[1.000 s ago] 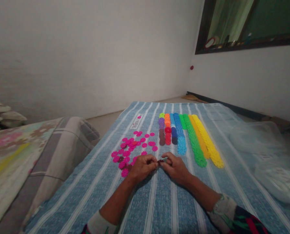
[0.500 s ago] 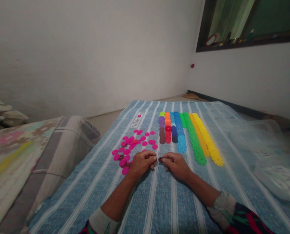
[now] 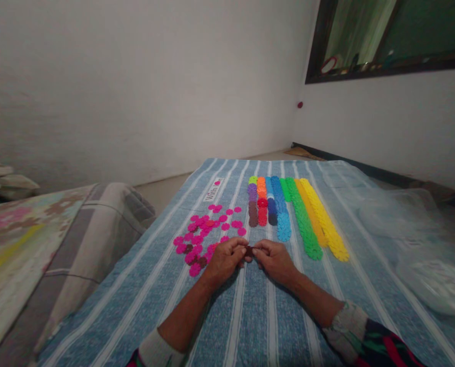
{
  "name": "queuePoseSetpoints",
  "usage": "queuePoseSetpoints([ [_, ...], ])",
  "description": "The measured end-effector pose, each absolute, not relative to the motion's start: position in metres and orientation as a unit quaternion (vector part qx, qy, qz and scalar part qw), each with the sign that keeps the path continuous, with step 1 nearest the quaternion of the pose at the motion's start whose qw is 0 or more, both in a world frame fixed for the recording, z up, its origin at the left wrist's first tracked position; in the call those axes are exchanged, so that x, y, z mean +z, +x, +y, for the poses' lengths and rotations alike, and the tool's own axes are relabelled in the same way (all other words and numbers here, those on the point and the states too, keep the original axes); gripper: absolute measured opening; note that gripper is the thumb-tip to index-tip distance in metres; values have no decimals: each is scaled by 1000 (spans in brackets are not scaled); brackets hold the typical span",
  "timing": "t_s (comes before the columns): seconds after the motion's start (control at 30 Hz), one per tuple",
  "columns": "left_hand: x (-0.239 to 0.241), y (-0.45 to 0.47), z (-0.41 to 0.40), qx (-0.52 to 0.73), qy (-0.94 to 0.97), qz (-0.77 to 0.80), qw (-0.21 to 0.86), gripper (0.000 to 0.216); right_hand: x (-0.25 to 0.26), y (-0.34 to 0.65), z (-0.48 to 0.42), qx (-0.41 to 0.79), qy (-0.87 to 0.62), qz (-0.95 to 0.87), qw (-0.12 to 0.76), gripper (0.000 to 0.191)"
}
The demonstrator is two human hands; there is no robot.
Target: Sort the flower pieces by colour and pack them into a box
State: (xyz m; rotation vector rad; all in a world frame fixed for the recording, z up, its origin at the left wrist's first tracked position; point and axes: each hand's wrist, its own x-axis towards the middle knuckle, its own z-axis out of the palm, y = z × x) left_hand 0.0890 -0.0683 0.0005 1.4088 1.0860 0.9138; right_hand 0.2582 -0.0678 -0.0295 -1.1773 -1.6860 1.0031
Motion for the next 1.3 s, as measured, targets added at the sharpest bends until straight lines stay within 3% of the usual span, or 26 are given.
queuePoseSetpoints([
  [0.27, -6, 93, -69, 382, 585, 425, 576, 22, -29, 257, -69, 413, -455, -660, 433, 11],
  [0.63, -9, 100, -67, 387, 622, 454, 507, 14, -26, 257, -69, 474, -443, -622, 438, 13],
  [0.9, -8, 106, -46, 384, 685, 474, 398, 20, -27, 259, -66, 477, -452, -606, 449, 18],
  [1.07, -8, 107, -6, 394, 711, 491, 312, 22, -26, 259, -66, 464, -461, -612, 444, 34],
  [1.3, -14, 115, 12, 352, 743, 534, 198, 24, -29, 258, -66, 475, -450, -627, 423, 30],
])
